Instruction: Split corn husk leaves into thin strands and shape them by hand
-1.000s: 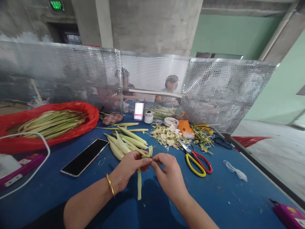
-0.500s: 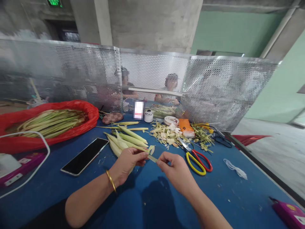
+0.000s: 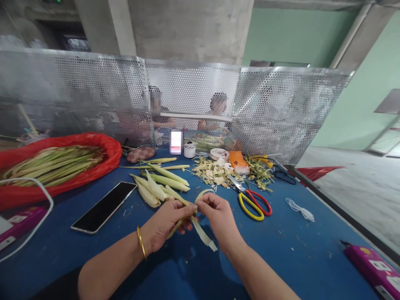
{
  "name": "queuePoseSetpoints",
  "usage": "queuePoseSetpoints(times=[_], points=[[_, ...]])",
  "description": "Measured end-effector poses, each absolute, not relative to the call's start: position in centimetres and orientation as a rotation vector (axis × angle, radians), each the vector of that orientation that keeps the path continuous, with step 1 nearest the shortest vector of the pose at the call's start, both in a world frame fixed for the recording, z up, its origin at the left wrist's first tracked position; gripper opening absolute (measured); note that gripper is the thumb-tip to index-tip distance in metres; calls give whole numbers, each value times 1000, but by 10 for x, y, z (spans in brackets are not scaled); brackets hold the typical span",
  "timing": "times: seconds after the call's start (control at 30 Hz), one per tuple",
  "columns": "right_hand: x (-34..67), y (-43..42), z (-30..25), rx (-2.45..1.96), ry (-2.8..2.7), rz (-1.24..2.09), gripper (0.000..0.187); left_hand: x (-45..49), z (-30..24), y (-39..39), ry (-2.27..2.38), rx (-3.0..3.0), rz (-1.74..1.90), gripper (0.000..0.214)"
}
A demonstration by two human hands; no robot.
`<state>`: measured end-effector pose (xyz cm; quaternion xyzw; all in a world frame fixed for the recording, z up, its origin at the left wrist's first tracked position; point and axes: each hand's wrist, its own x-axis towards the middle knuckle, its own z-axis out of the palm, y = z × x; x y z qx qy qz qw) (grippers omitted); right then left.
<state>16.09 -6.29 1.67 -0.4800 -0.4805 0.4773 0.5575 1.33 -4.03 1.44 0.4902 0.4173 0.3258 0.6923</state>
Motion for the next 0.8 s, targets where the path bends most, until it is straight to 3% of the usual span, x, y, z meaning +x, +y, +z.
queuePoseSetpoints(times=[0.3,0.5,0.6,0.7,0.8], points=[[168,-57,4,-1321,-1330,833,31,15,18,-43,976,1058,630,27],[180,-60,23,-1398,-1626,312,20,14,19,-47,954,1226,533,25],[177,-62,26,-1300,-1764,791,20,15,20,-51,901,1287,431,24],[170,-63,22,-1233,-1534,1293,19,17,22,-56,868,1316,393,29],[166,-63,19,-1191,-1379,1253,19,18,22,-59,852,1320,393,32]])
